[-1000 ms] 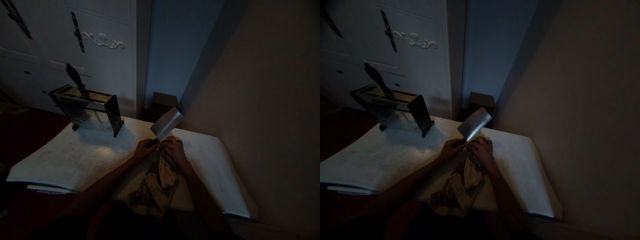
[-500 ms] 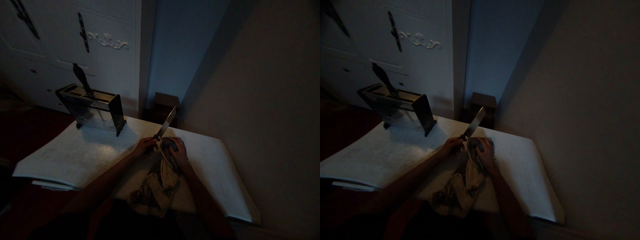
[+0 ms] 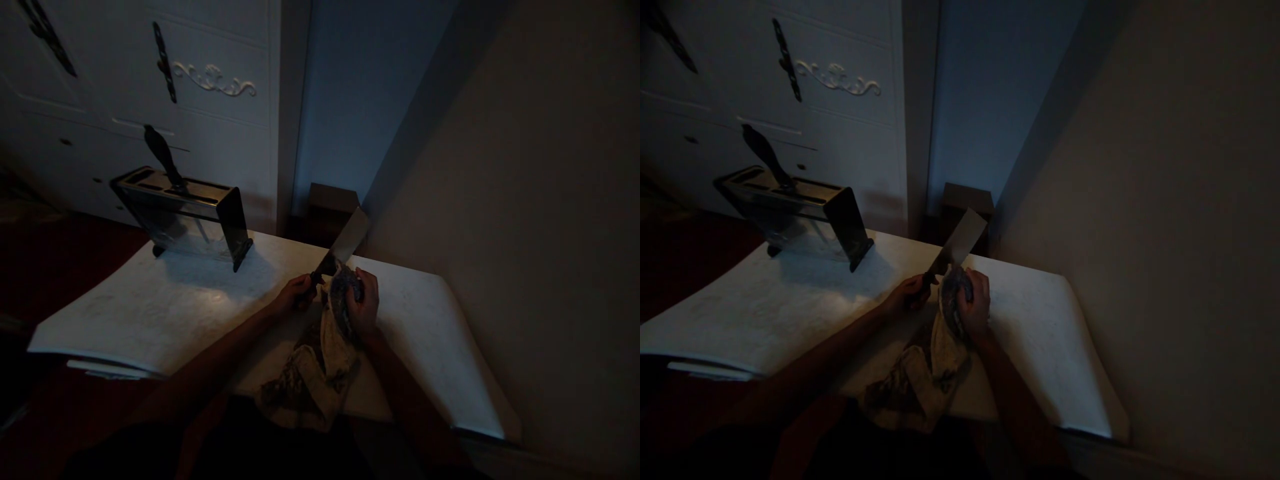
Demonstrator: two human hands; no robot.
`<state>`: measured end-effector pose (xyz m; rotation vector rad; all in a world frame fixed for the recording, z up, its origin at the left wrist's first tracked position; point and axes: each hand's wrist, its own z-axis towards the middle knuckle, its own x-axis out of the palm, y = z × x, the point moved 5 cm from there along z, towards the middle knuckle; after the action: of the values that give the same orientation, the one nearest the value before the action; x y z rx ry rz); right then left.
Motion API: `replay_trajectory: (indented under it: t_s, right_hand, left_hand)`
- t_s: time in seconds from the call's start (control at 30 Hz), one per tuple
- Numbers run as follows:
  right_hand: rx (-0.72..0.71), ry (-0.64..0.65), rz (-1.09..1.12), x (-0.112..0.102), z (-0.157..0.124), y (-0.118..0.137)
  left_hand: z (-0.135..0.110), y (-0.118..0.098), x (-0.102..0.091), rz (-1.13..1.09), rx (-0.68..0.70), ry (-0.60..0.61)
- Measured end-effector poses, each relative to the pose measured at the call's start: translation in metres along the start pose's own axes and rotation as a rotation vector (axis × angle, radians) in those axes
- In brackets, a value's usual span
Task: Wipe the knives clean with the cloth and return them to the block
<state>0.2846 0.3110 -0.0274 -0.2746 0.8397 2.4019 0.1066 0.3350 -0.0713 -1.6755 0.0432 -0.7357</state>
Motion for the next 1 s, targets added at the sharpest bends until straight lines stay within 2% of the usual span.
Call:
replay_trajectory:
  t_s: [0.13, 0.23, 0.33, 0.47, 0.53, 0.63, 0.77, 0.9, 1.0]
  right_hand:
    - [-0.101, 0.151, -0.016, 0.011, -0.003, 0.013]
    - [-0.162, 0.270, -0.060, 0.022, -0.007, 0.019]
    - [-0.138, 0.358, -0.118, 0.031, -0.007, 0.016]
    - [-0.122, 0.409, -0.188, 0.032, -0.005, 0.006]
    - [-0.081, 0.391, -0.211, 0.028, -0.004, 0.000]
    - [0.052, 0.322, -0.142, 0.022, -0.002, -0.007]
    - [0.276, 0.138, 0.060, 0.013, 0.000, -0.018]
    - [0.539, -0.081, 0.232, 0.003, -0.001, -0.038]
    - [0.724, -0.176, 0.380, 0.001, -0.003, -0.052]
  left_hand:
    - [-0.001, 0.005, -0.002, 0.168, -0.007, -0.150]
    - [0.000, 0.004, 0.000, 0.246, 0.032, -0.186]
    - [0.001, 0.000, -0.003, 0.296, 0.092, -0.217]
    - [0.003, 0.008, -0.011, 0.236, -0.055, -0.216]
    - [0.002, 0.010, -0.012, 0.102, -0.138, -0.205]
    - [0.000, 0.007, -0.011, -0.145, -0.206, -0.168]
    - [-0.003, 0.000, -0.008, -0.398, -0.279, -0.085]
    - [-0.005, -0.003, -0.006, -0.488, -0.346, -0.011]
    - [-0.004, -0.002, -0.006, -0.476, -0.391, 0.030]
